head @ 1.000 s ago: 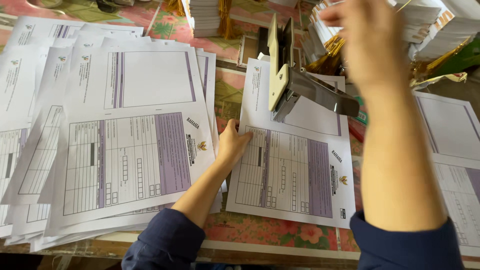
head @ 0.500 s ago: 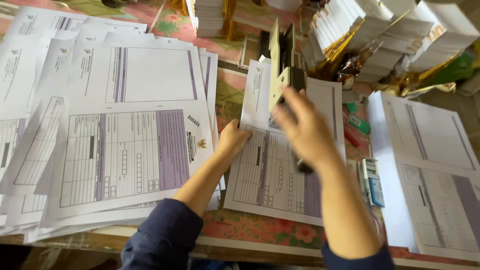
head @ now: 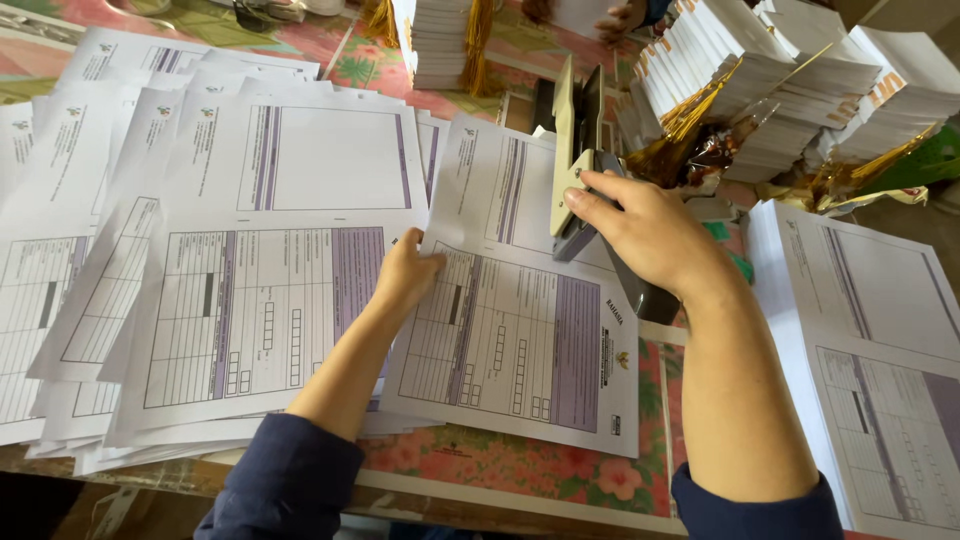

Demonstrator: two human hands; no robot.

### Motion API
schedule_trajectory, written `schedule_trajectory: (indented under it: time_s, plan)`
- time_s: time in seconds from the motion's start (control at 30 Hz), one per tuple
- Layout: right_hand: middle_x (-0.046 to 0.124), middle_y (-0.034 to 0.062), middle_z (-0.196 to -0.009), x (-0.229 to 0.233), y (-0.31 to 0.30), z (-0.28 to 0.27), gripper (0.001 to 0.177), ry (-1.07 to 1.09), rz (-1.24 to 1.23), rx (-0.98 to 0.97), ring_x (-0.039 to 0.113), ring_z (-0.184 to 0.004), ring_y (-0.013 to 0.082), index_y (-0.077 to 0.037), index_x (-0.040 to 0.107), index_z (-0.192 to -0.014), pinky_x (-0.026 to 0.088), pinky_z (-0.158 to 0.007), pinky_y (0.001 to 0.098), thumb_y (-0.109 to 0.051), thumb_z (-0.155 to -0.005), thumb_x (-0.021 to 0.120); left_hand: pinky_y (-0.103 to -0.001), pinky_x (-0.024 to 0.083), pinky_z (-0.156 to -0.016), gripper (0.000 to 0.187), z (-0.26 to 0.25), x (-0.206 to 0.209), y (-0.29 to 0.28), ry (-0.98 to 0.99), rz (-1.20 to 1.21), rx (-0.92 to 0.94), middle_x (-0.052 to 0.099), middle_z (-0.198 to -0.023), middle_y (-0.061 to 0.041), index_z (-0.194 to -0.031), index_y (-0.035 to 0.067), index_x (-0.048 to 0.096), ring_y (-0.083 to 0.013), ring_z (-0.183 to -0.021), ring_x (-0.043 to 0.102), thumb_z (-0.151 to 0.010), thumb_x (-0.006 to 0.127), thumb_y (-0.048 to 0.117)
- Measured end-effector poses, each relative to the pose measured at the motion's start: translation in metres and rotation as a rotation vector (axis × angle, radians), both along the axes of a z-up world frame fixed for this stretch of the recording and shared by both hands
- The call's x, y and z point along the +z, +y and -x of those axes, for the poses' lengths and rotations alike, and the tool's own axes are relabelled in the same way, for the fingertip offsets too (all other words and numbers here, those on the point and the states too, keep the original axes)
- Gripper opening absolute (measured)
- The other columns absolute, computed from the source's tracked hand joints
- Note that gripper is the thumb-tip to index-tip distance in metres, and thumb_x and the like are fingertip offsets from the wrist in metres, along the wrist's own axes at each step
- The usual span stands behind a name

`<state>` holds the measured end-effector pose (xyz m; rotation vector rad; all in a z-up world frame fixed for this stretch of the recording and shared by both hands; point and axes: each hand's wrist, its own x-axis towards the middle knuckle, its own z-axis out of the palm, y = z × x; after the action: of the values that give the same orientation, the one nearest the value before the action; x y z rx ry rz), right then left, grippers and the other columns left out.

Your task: The person gathers loose sheets of paper, aligns them, and uses a manual stapler to fasten them together. They then place the stapled documents onto a growing pile on the table.

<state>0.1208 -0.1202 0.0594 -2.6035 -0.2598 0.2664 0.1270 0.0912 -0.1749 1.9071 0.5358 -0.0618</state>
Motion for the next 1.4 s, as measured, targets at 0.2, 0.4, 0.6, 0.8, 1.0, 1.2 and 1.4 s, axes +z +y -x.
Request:
schedule_trajectory:
  time_s: [0.2,0.4,0.6,0.8,1.0,1.2,1.4]
  plan:
    - [0.039,0.0182,-0.145,0.003,0.003,0.006,0.064,0.004,-0.006,0.021,0.03,-0.137,0.0347,-0.012,0.051,-0.135,0.021,-0.113,0.0478,-0.054,-0.087,0.049,-0.046,0.052,-0.081,0.038,0.004,-0.005,0.007,-0.007,-0.026,-0.006,0.068,-0.097,-0.022,-0.117,0.008,0.058,-0.0363,-0.1,0.065,-0.082,0.065,0.022]
    - [0.037,0.0269,-0.144,-0.039,0.001,0.029,0.063,-0.233,-0.057,0.069,0.028,-0.136,0.041,-0.005,0.04,-0.143,0.021,-0.11,0.0529,-0.047,-0.096,0.041,-0.048,0.051,-0.084,0.04,0.013,0.007,0.005,-0.032,-0.012,-0.007,0.067,-0.099,-0.023,-0.117,0.006,0.058,-0.038,-0.103,0.063,-0.081,0.065,0.021]
    - [0.033,0.0299,-0.146,-0.135,-0.01,0.015,0.041,-0.885,-0.042,0.275,0.027,-0.133,0.0505,-0.002,0.059,-0.128,0.03,-0.108,0.0524,-0.016,-0.09,0.064,-0.053,0.047,-0.089,0.042,0.005,0.007,0.004,-0.043,-0.001,0.005,0.064,-0.107,-0.026,-0.12,0.007,0.056,-0.0413,-0.11,0.058,-0.081,0.063,0.023]
    - [0.054,0.0143,-0.134,0.027,0.004,0.003,0.057,0.017,-0.014,0.122,0.043,-0.129,0.0364,-0.018,0.057,-0.131,0.029,-0.109,0.0499,-0.053,-0.088,0.042,-0.052,0.047,-0.088,0.043,0.005,-0.009,0.009,-0.061,-0.019,-0.02,0.064,-0.108,-0.025,-0.121,0.007,0.055,-0.0428,-0.11,0.058,-0.083,0.062,0.026]
    - [0.046,0.0129,-0.143,0.009,-0.064,-0.007,0.072,-0.036,-0.486,-0.029,0.048,-0.128,0.0278,-0.01,0.035,-0.142,0.031,-0.108,0.0416,-0.052,-0.084,0.04,-0.043,0.042,-0.077,0.041,0.032,0.045,0.06,0.118,-0.162,0.001,0.065,-0.104,-0.008,-0.115,0.017,0.054,-0.0274,-0.094,0.059,-0.075,0.053,0.025]
    - [0.035,0.0299,-0.143,-0.126,-0.285,0.012,0.085,0.055,0.54,-0.543,0.036,-0.13,0.0464,-0.005,0.029,-0.146,0.033,-0.103,0.0545,-0.062,-0.084,0.04,-0.045,0.043,-0.058,0.036,0.068,0.008,0.211,-0.072,-0.167,0.143,0.063,-0.096,-0.018,-0.125,0.007,0.055,-0.028,-0.075,0.054,-0.091,0.061,0.017]
    - [0.051,0.015,-0.138,-0.169,-0.335,0.071,0.078,0.107,0.608,-0.623,0.044,-0.126,0.0453,-0.018,0.038,-0.146,0.037,-0.103,0.0485,-0.056,-0.079,0.051,-0.044,0.008,-0.116,0.064,0.061,-0.063,0.291,0.103,-0.098,0.116,0.015,-0.156,-0.009,-0.15,0.01,0.017,-0.0267,-0.144,0.012,-0.098,0.017,0.047]
